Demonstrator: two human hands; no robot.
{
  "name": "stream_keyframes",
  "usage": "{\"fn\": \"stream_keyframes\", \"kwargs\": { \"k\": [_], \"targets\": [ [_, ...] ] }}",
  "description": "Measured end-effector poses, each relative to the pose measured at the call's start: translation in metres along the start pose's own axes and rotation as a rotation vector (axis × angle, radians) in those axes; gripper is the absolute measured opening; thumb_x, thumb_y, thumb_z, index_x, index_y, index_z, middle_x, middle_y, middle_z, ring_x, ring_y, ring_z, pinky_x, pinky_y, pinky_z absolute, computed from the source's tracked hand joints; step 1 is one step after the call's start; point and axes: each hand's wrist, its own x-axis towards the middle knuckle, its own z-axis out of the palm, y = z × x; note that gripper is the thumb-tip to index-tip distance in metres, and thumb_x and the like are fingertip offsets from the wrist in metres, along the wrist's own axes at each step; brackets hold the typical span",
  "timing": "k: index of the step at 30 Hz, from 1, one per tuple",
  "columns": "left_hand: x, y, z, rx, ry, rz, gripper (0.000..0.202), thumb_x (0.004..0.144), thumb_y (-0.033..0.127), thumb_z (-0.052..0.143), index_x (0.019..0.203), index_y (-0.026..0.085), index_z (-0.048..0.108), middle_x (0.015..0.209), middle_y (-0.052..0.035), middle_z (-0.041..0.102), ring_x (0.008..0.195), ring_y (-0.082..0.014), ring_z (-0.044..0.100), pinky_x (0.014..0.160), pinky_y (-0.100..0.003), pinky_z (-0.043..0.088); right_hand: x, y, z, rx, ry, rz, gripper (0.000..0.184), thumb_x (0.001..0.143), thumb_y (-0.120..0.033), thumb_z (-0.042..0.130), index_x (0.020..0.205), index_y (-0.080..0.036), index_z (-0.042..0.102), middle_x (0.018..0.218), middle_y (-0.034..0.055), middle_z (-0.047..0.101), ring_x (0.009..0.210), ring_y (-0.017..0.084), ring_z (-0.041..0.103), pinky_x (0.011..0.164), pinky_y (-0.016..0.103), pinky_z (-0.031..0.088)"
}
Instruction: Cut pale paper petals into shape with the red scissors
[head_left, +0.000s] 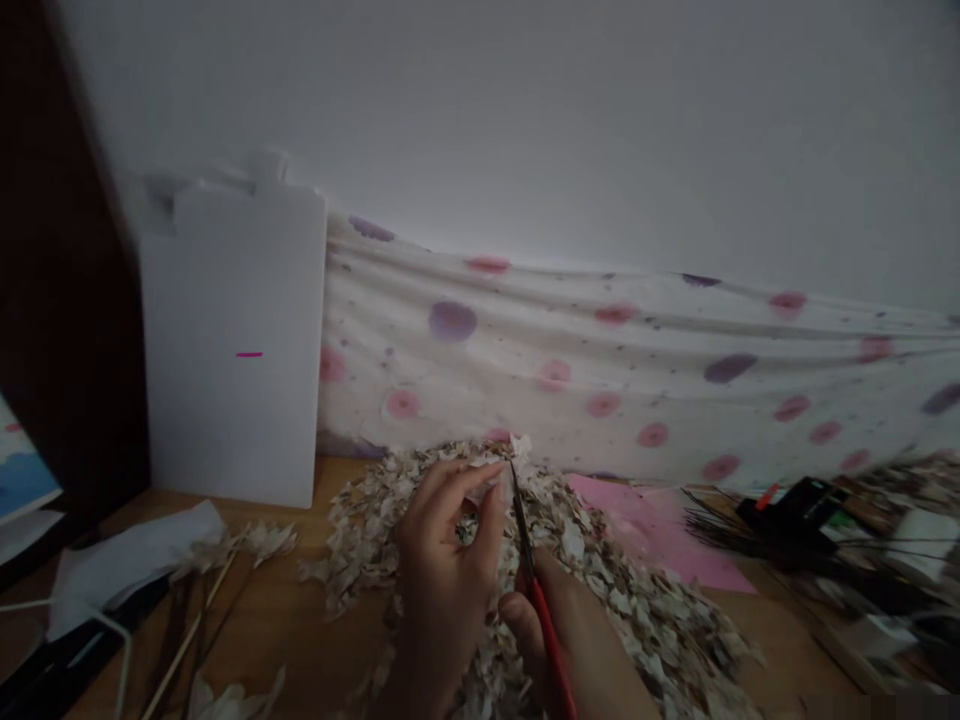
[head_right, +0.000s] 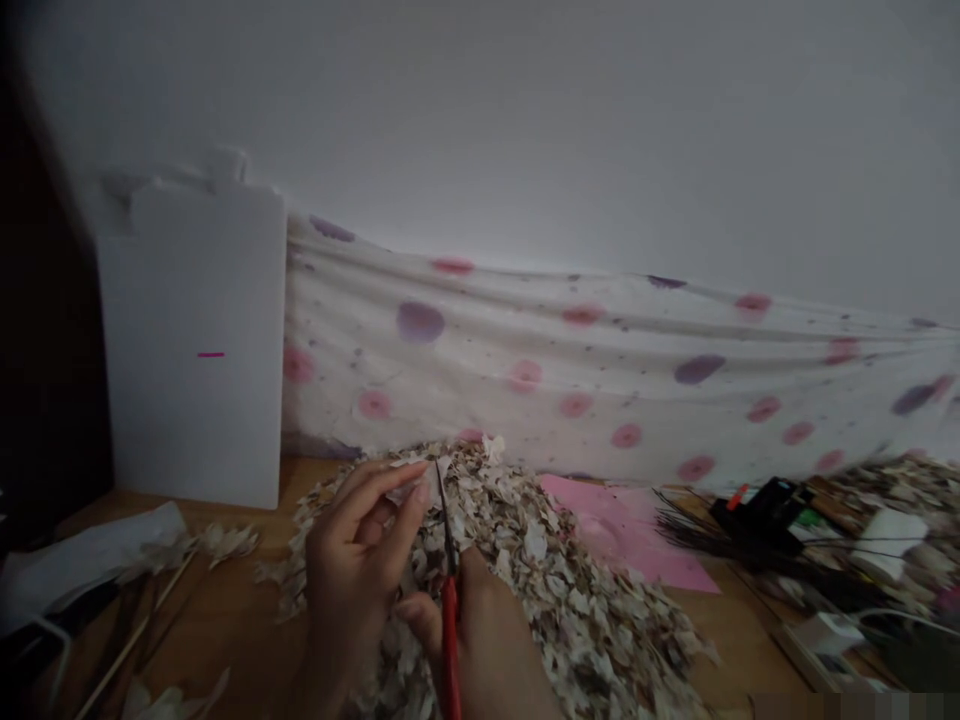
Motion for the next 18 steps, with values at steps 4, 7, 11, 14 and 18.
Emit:
{"fn": "stream_keyframes", "kwargs": {
  "k": [4, 7, 11, 14, 18],
  "targets": [
    [-0.001, 0.002, -0.001, -0.056, -0.031, -0.064, 0.015, 0.089, 0.017, 0.066, 0.096, 0.026, 0.075, 0.098, -0.0017, 0.070, 0.092, -0.0141, 0.068, 0.078, -0.021, 0.056, -0.003, -0.004, -0.002, 0.056, -0.010, -0.004, 0.060, 0.090, -0.080, 0.034, 0.085, -0.022, 0.049, 0.073, 0.0046, 0.064, 0.064, 0.020, 0.055, 0.061, 0.028, 0.038],
    [0.000, 0.000, -0.002, -0.043, -0.038, -0.051, 0.015, 0.089, 0.017, 0.066, 0.095, 0.027, 0.076, 0.098, -0.0015, 0.070, 0.093, -0.0145, 0.067, 0.079, -0.022, 0.056, -0.005, -0.004, -0.002, 0.080, -0.015, 0.003, 0.062, 0.089, -0.081, 0.032, 0.084, -0.022, 0.050, 0.071, 0.0040, 0.064, 0.061, 0.019, 0.055, 0.059, 0.029, 0.037],
    [-0.001, -0.003, -0.001, 0.008, -0.047, 0.005, 0.017, 0.088, 0.015, 0.066, 0.095, 0.027, 0.075, 0.097, -0.0009, 0.069, 0.092, -0.0147, 0.067, 0.077, -0.023, 0.055, -0.005, -0.004, -0.003, 0.040, -0.022, 0.023, 0.060, 0.091, -0.078, 0.034, 0.088, -0.021, 0.053, 0.077, 0.0068, 0.067, 0.067, 0.022, 0.058, 0.063, 0.030, 0.039],
    [-0.003, -0.001, 0.001, 0.036, -0.028, 0.049, 0.014, 0.086, 0.013, 0.067, 0.091, 0.025, 0.073, 0.094, -0.0001, 0.069, 0.089, -0.0138, 0.066, 0.076, -0.022, 0.054, -0.005, -0.005, -0.004, 0.011, -0.017, 0.059, 0.059, 0.092, -0.076, 0.032, 0.088, -0.021, 0.054, 0.079, 0.0078, 0.068, 0.069, 0.022, 0.059, 0.065, 0.030, 0.040],
    [-0.003, 0.003, 0.004, 0.025, -0.021, 0.062, 0.011, 0.084, 0.012, 0.067, 0.085, 0.023, 0.071, 0.089, 0.0001, 0.069, 0.085, -0.0141, 0.067, 0.073, -0.023, 0.054, -0.011, -0.008, -0.009, -0.015, 0.012, 0.055, 0.061, 0.093, -0.075, 0.027, 0.088, -0.021, 0.056, 0.075, 0.0067, 0.066, 0.067, 0.022, 0.058, 0.064, 0.030, 0.041]
  ]
}}
